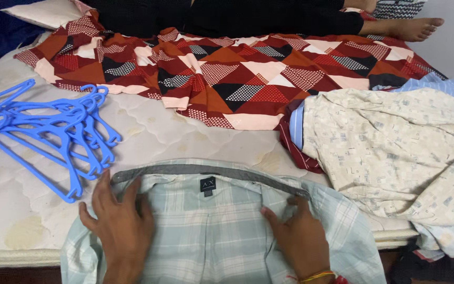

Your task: The person unfolds a light blue plaid shirt, buttons it from top to bottom, smooths the collar, and places it on a blue plastic hanger. The shirt remains on the hanger at the end of the clip.

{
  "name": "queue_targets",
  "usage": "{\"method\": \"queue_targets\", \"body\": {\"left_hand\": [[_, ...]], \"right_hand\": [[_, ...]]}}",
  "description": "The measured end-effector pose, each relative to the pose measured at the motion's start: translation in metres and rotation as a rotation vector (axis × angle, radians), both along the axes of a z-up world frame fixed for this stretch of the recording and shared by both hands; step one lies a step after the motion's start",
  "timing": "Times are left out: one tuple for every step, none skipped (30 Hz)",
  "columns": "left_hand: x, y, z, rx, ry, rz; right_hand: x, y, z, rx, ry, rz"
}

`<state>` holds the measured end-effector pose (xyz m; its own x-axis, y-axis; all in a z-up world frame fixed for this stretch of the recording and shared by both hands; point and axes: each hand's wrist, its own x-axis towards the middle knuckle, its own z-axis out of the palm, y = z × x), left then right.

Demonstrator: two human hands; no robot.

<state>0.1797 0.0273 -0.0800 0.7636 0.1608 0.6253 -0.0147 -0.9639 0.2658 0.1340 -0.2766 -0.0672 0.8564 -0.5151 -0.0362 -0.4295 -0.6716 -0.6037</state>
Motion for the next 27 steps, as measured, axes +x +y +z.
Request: {"method": "queue_targets", "body": {"left_hand": [[-0.003,-0.002,0.004,0.014,-0.001,0.012],[-0.005,-0.005,0.007,0.027,-0.002,0.021],[-0.006,-0.008,0.010,0.009,0.032,0.014],[-0.008,-0.011,0.012,-0.009,0.067,0.009],[-0.009,-0.013,0.013,-0.026,0.102,0.004],[-0.009,-0.016,0.014,-0.110,0.131,-0.052],[-0.009,-0.018,0.013,-0.193,0.160,-0.109],[-0.010,-0.020,0.012,-0.277,0.191,-0.166],[-0.010,-0.021,0.011,-0.271,0.175,-0.172],[-0.009,-0.021,0.010,-0.264,0.158,-0.179],[-0.008,-0.021,0.009,-0.257,0.140,-0.185],[-0.006,-0.019,0.007,-0.232,0.131,-0.197],[-0.004,-0.018,0.007,-0.206,0.122,-0.209],[-0.003,-0.017,0.006,-0.183,0.112,-0.221],[-0.002,-0.016,0.005,-0.173,0.121,-0.209],[-0.002,-0.016,0.005,-0.163,0.129,-0.197],[-0.001,-0.017,0.005,-0.153,0.136,-0.185],[-0.001,-0.017,0.005,-0.136,0.112,-0.187],[-0.001,-0.018,0.005,-0.118,0.089,-0.189],[-0.002,-0.018,0.006,-0.100,0.067,-0.191],[-0.003,-0.019,0.006,-0.107,0.068,-0.192],[-0.003,-0.019,0.007,-0.115,0.069,-0.194],[-0.003,-0.019,0.007,-0.122,0.070,-0.197],[-0.003,-0.019,0.008,-0.105,0.078,-0.202],[-0.002,-0.019,0.008,-0.088,0.086,-0.208],[-0.002,-0.019,0.008,-0.072,0.093,-0.215],[-0.001,-0.019,0.008,-0.045,0.122,-0.217]], "right_hand": [[-0.001,0.003,0.001,0.032,0.032,-0.008],[-0.002,0.003,0.001,0.062,0.064,-0.019],[-0.001,0.004,0.000,0.034,0.048,0.010],[0.000,0.005,-0.002,0.007,0.034,0.040],[0.001,0.006,-0.003,-0.020,0.019,0.070],[0.001,0.006,-0.004,-0.004,0.011,0.083],[0.002,0.007,-0.005,0.011,0.003,0.096],[0.002,0.007,-0.005,0.027,-0.004,0.110],[0.002,0.007,-0.004,0.122,0.055,0.065],[0.003,0.007,-0.002,0.218,0.112,0.020],[0.003,0.007,0.000,0.313,0.169,-0.025],[0.003,0.006,0.002,0.283,0.103,-0.024],[0.003,0.004,0.005,0.252,0.036,-0.022],[0.002,0.002,0.008,0.220,-0.030,-0.021],[0.001,0.002,0.009,0.188,-0.127,-0.023],[-0.001,0.002,0.010,0.156,-0.226,-0.025],[-0.001,0.002,0.010,0.124,-0.325,-0.028],[-0.001,0.001,0.009,0.049,-0.335,-0.055],[-0.001,0.000,0.007,-0.026,-0.346,-0.082],[-0.001,-0.002,0.005,-0.100,-0.355,-0.109],[-0.001,-0.005,0.002,-0.141,-0.432,-0.067],[-0.001,-0.009,-0.002,-0.182,-0.510,-0.027],[0.000,-0.013,-0.006,-0.223,-0.588,0.013],[0.002,-0.017,-0.011,-0.276,-0.595,0.035],[0.006,-0.020,-0.016,-0.328,-0.600,0.058],[0.009,-0.022,-0.021,-0.382,-0.606,0.079],[0.012,-0.023,-0.026,-0.394,-0.568,0.125]]}}
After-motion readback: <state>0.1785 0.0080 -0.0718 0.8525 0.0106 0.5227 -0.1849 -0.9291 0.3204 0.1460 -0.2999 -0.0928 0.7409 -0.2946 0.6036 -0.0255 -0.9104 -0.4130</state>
